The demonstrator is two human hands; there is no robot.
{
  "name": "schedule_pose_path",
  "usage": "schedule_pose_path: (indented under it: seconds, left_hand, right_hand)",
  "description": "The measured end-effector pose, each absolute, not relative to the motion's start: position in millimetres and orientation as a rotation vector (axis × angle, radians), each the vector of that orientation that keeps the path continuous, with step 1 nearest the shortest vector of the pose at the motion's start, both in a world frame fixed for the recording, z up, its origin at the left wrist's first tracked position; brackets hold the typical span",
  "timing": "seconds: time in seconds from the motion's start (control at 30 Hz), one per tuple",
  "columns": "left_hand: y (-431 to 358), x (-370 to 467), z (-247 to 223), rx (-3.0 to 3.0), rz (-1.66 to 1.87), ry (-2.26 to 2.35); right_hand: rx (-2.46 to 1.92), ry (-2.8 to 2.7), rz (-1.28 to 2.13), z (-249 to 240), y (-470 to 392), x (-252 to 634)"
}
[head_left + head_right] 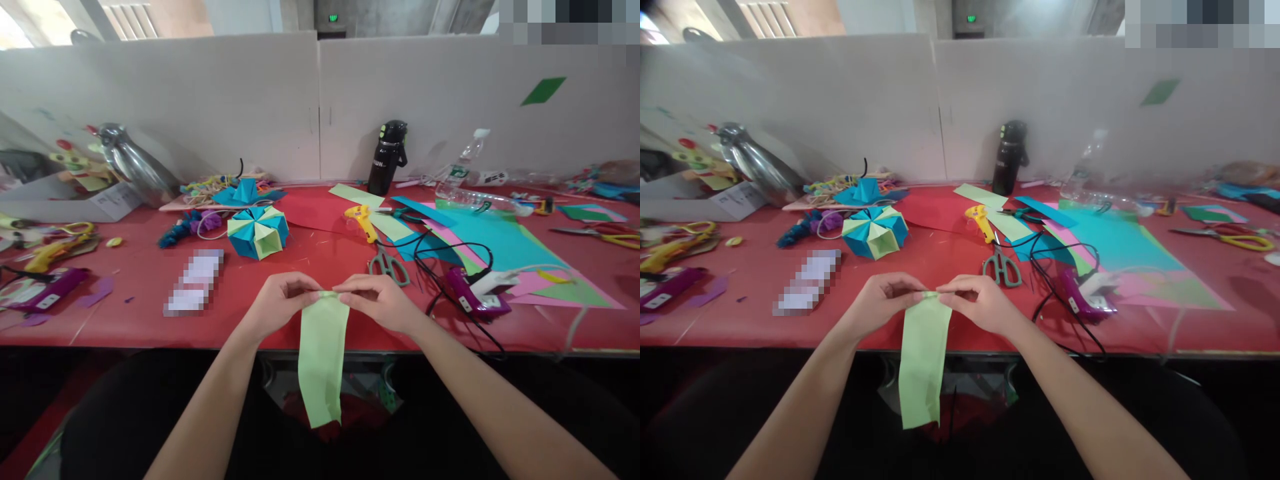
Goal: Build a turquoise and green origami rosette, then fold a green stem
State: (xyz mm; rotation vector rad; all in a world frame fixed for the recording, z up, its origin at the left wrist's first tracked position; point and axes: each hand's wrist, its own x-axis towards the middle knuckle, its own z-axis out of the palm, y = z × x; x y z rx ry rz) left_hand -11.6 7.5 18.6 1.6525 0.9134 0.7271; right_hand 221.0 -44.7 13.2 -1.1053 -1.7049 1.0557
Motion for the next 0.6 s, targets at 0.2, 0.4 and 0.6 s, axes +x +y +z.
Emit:
schedule_pose_path:
  seconds: [0.2, 0.4, 0.6]
  left_hand:
    - [2.2, -8.2, 18.9, 1.556, 0.759, 0.951]
    - [2.8, -6.7, 15.9, 1.621, 0.838, 0.958]
    - [3.3, -7.3, 15.8, 1.693, 0.89, 0.958]
  right_hand:
    - [-1.168, -1.667, 1.026, 12.0, -45.2, 217.6]
    - [-1.197, -1.548, 1.075, 4.9, -41.6, 217.1]
    - [-1.222, -1.527, 1.109, 3.0, -39.9, 219.1]
